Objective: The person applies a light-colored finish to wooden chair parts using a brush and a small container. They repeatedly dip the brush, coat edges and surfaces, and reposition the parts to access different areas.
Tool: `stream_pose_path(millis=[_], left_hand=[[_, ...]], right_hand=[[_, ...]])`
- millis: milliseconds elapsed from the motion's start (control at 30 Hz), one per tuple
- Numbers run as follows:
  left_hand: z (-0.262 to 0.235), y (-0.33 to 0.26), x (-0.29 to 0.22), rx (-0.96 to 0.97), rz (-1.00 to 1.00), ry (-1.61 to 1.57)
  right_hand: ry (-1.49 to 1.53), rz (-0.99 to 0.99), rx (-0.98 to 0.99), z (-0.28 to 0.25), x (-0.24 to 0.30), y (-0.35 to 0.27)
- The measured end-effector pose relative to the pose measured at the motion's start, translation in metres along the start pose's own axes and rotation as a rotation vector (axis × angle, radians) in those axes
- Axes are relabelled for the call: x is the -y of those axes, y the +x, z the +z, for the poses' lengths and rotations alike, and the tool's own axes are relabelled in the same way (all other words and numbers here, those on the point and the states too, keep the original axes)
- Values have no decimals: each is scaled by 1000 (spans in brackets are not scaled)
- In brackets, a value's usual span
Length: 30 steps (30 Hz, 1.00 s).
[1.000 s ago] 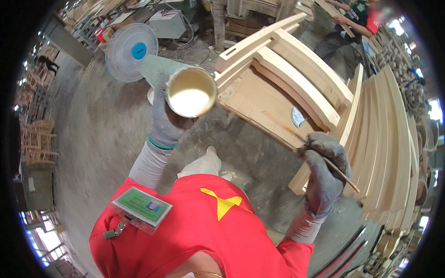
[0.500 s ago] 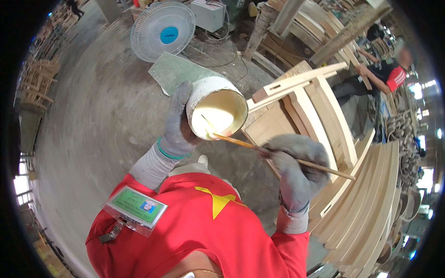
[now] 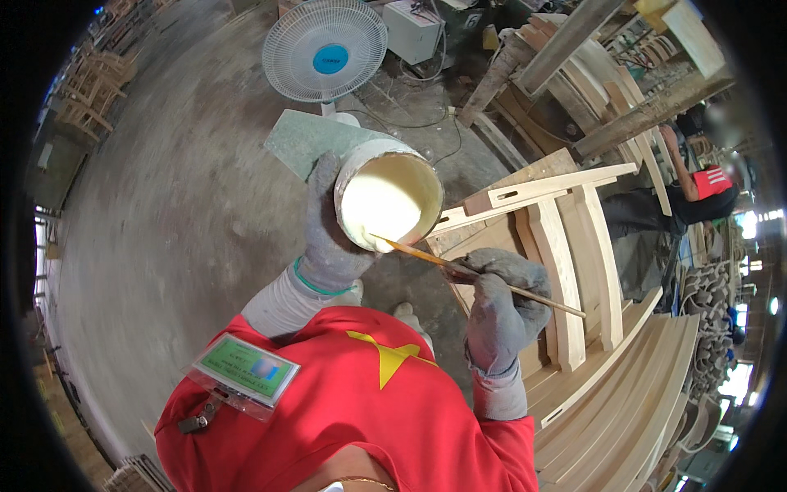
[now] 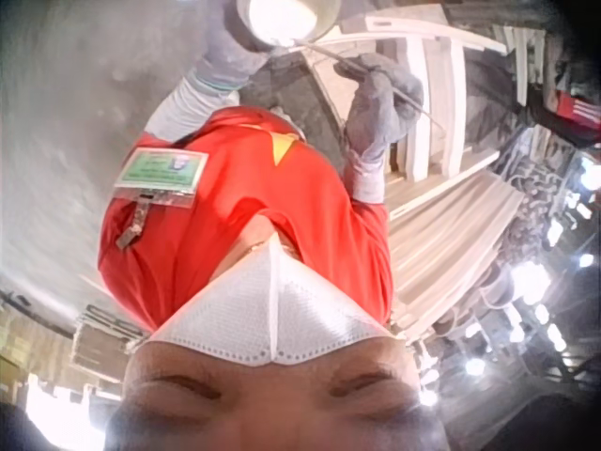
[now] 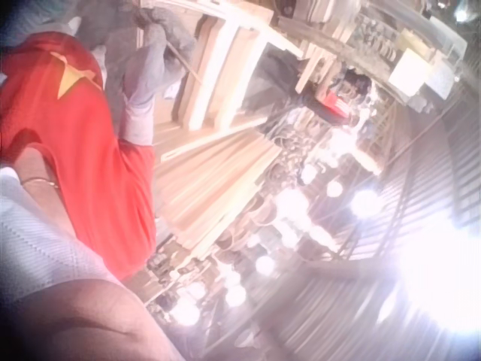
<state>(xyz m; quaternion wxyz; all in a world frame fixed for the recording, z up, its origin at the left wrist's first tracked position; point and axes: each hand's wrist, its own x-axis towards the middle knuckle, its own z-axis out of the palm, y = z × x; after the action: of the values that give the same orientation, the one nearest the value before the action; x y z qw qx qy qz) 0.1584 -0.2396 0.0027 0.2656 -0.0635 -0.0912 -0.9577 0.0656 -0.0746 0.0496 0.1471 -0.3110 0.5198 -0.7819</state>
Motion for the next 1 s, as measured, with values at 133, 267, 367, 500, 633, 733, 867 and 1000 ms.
stream_pose_path(millis=[133, 267, 367, 500, 633, 733, 867, 1000], left_hand=[[-7, 5, 25, -280, 203, 252], [11, 11, 36, -177, 327, 165], [2, 10, 46, -200, 429, 308], [-25, 2, 53, -327, 446, 357], [-85, -14, 44, -520, 569, 804], [-68, -43, 27, -447, 721, 1518], [-56, -70, 6, -409, 581, 747], [-58, -99, -14, -522, 493, 595]], right_hand=[[-2, -30, -9, 4, -1, -1], [-132, -115, 81, -8, -5, -8], [-180, -198, 195, -15, -3, -11], [-134, -168, 142, -20, -9, -9], [-30, 14, 96, -16, -24, 10], [-77, 212, 116, -37, -51, 37], [-223, 198, 178, -54, -96, 59], [-288, 273, 246, -65, -117, 67]])
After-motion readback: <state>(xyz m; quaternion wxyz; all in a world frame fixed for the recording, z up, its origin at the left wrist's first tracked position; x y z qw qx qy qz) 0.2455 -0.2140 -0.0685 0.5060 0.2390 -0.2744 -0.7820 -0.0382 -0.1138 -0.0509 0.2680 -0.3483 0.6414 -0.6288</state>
